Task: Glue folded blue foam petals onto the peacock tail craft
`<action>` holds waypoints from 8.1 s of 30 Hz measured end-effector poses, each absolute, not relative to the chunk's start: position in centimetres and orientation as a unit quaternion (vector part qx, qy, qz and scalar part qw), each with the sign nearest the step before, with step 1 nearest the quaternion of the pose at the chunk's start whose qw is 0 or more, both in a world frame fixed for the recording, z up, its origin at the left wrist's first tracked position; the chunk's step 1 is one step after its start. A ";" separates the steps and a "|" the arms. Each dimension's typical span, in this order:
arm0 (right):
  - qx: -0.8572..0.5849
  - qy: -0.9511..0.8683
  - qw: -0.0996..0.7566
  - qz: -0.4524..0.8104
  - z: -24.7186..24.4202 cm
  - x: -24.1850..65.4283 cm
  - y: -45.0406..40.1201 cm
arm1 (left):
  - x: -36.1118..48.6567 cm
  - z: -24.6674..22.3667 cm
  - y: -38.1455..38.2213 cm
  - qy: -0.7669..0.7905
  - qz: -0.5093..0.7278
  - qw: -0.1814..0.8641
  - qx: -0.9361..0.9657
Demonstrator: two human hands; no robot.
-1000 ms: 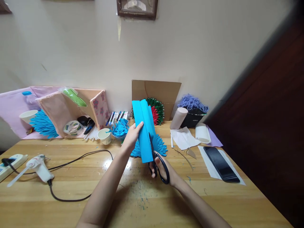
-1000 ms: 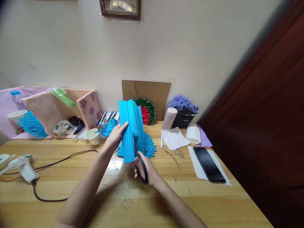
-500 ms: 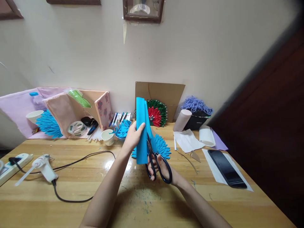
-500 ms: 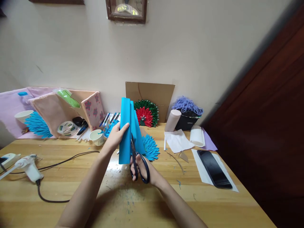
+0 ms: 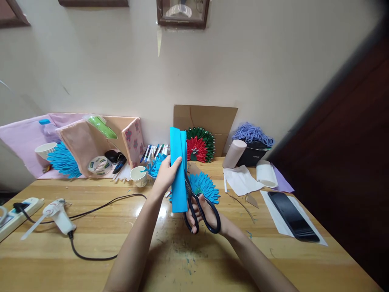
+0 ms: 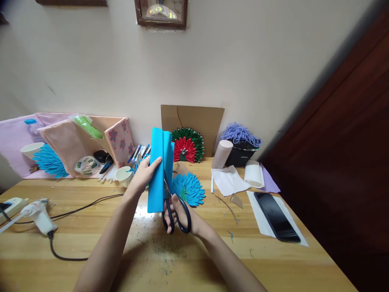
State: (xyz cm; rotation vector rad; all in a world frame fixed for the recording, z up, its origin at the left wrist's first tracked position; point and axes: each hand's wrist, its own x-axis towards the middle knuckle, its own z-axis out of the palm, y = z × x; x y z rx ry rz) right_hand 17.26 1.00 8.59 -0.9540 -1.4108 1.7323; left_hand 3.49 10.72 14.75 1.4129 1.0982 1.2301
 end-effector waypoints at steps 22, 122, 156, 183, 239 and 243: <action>-0.381 -0.594 0.470 0.529 7.3 15.8 1.2 | 3.9 15.2 10.1 0.438 0.528 0.446 0.575; -0.467 -0.539 0.542 0.444 8.7 16.8 1.3 | 5.6 14.9 8.8 0.344 0.412 0.564 0.627; -0.472 -0.524 0.573 0.417 8.6 17.5 2.0 | 6.1 15.3 8.2 0.329 0.353 0.603 0.635; -0.487 -0.479 0.594 0.425 8.2 17.8 2.6 | 6.4 14.6 8.5 0.329 0.325 0.619 0.635; -0.483 -0.405 0.602 0.490 8.4 19.3 3.7 | 7.0 14.9 7.7 0.304 0.262 0.711 0.577; -0.480 -0.426 0.595 0.484 9.5 19.4 3.4 | 7.0 15.1 7.6 0.300 0.255 0.714 0.579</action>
